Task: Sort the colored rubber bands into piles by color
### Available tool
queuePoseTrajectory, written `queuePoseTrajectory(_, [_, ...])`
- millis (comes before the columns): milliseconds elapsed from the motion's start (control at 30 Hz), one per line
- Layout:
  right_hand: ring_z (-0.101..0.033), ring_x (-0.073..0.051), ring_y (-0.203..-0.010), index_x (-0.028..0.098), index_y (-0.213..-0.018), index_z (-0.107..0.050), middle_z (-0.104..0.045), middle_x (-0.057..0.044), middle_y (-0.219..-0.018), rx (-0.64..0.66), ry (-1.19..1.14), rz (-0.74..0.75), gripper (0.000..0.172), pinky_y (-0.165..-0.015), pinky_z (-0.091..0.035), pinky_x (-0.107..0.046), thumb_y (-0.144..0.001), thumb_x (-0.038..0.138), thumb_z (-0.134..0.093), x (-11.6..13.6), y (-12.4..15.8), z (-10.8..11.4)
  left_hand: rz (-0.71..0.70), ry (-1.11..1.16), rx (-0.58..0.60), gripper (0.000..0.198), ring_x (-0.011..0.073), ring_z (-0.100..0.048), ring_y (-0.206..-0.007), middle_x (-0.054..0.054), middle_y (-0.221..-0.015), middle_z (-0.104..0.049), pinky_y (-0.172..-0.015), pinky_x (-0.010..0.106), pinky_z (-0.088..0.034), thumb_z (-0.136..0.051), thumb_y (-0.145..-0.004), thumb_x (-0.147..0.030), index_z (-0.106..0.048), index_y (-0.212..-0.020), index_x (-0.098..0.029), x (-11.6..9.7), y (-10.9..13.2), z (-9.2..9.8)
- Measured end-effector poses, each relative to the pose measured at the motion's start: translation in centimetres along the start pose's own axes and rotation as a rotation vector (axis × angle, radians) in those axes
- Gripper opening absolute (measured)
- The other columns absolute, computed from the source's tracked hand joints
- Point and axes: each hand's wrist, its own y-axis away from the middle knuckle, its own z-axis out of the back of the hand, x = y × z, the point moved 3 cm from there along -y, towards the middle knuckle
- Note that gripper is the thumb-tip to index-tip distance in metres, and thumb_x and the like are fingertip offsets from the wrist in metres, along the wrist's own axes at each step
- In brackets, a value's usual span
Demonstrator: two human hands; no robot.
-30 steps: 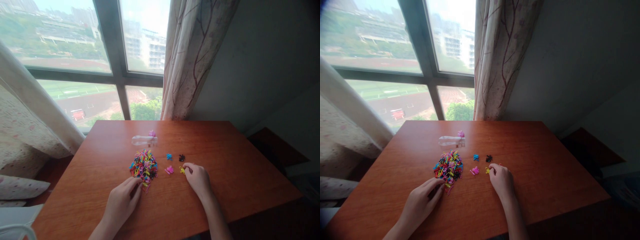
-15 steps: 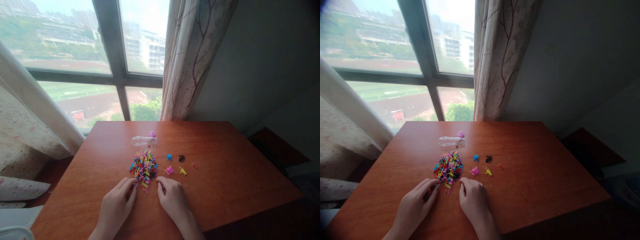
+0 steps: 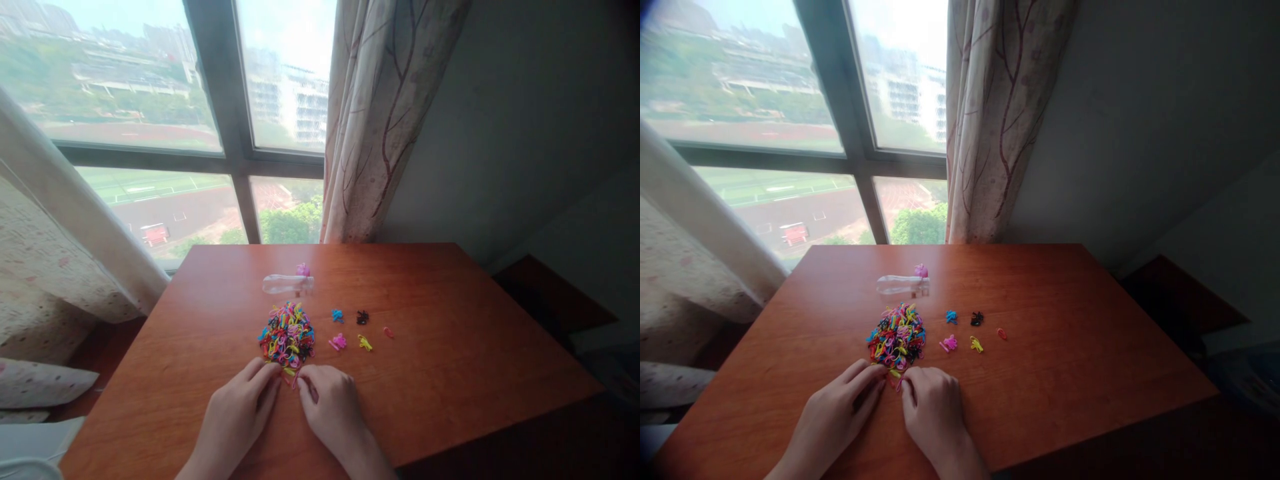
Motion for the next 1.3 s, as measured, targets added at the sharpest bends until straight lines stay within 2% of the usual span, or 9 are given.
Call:
queuePoseTrajectory(233, [-0.061,-0.013,-0.067,0.023,-0.080,-0.062,-0.068,0.002,-0.073,-0.002,-0.010,0.002,0.015,-0.061,-0.030,-0.023,-0.089,0.016,-0.053,-0.2,0.0,-0.2,-0.003,0.024,0.014,0.020,0.0145,-0.070,-0.073,-0.003,-0.089,-0.070,-0.058,0.021,-0.049,-0.046,-0.095,-0.029,-0.066,-0.095,-0.031,0.3,0.2,-0.1])
queuePoseTrajectory(400, [-0.060,-0.012,-0.066,0.023,-0.079,-0.061,-0.068,0.002,-0.072,0.005,-0.025,-0.013,0.015,-0.061,-0.028,-0.024,-0.089,0.016,-0.053,-0.5,-0.1,-0.4,0.021,0.205,-0.022,0.015,0.0121,-0.066,-0.067,-0.002,-0.082,-0.067,-0.061,0.020,-0.049,-0.050,-0.093,-0.026,-0.065,-0.095,-0.026,0.5,0.3,0.2])
queuePoseTrajectory(567, [-0.063,-0.013,-0.070,0.024,-0.081,-0.063,-0.069,0.003,-0.075,0.016,-0.025,-0.012,0.013,-0.062,-0.030,-0.024,-0.087,0.015,-0.055,-0.5,-0.1,-0.4,0.019,0.330,-0.104,0.013,0.0114,-0.061,-0.064,0.000,-0.079,-0.066,-0.061,0.020,-0.048,-0.052,-0.092,-0.026,-0.064,-0.089,-0.022,-1.1,-3.0,1.3])
queuePoseTrajectory(633, [-0.064,-0.014,-0.071,0.024,-0.079,-0.063,-0.070,0.002,-0.075,0.028,0.005,-0.026,0.014,-0.061,-0.030,-0.024,-0.085,0.014,-0.055,-0.6,-0.2,-0.5,-0.012,0.274,-0.028,0.015,0.0132,-0.063,-0.071,0.001,-0.082,-0.067,-0.065,0.021,-0.048,-0.051,-0.092,-0.025,-0.065,-0.087,-0.021,-3.0,-5.7,1.3])
queuePoseTrajectory(733, [-0.065,-0.016,-0.066,0.022,-0.075,-0.066,-0.072,-0.001,-0.072,0.065,0.095,-0.065,0.015,-0.057,-0.029,-0.024,-0.078,0.010,-0.056,-0.9,-0.2,-0.8,-0.141,0.175,0.233,0.018,0.0147,-0.065,-0.077,0.002,-0.089,-0.068,-0.067,0.023,-0.048,-0.050,-0.091,-0.020,-0.067,-0.088,-0.023,-7.1,-10.0,-0.2])
queuePoseTrajectory(900, [-0.066,-0.019,-0.061,0.021,-0.073,-0.072,-0.073,-0.004,-0.070,0.099,0.156,-0.089,0.022,-0.054,-0.031,-0.026,-0.069,0.007,-0.056,-1.0,-0.2,-1.2,-0.278,0.159,0.421,0.009,0.0168,-0.067,-0.081,0.000,-0.093,-0.070,-0.069,0.026,-0.051,-0.061,-0.085,-0.023,-0.070,-0.087,-0.025,-12.2,-15.2,-4.1])
queuePoseTrajectory(967, [-0.066,-0.020,-0.061,0.021,-0.073,-0.074,-0.073,-0.004,-0.069,0.093,0.157,-0.090,0.024,-0.054,-0.032,-0.027,-0.067,0.005,-0.056,-1.0,-0.1,-1.2,-0.282,0.144,0.487,0.012,0.0175,-0.067,-0.082,0.003,-0.095,-0.070,-0.073,0.030,-0.053,-0.061,-0.088,-0.026,-0.069,-0.096,-0.023,-13.1,-16.2,-5.6])
queuePoseTrajectory(1100, [-0.066,-0.020,-0.061,0.020,-0.074,-0.075,-0.074,-0.006,-0.070,0.116,0.115,-0.082,0.022,-0.053,-0.033,-0.026,-0.069,0.007,-0.057,-1.2,0.0,-1.2,-0.254,0.125,0.589,0.031,0.0195,-0.064,-0.100,0.008,-0.120,-0.063,-0.085,0.040,-0.055,-0.058,-0.094,-0.035,-0.059,-0.120,-0.019,-13.7,-17.3,-8.0])
queuePoseTrajectory(1300, [-0.069,-0.021,-0.076,0.019,-0.089,-0.075,-0.076,-0.008,-0.086,0.117,0.037,-0.092,0.024,-0.059,-0.037,-0.024,-0.075,0.009,-0.058,-1.6,0.1,-1.3,-0.225,0.152,0.601,0.033,0.0209,-0.062,-0.105,0.009,-0.126,-0.060,-0.088,0.042,-0.054,-0.058,-0.094,-0.035,-0.058,-0.123,-0.019,-13.8,-17.8,-8.5])
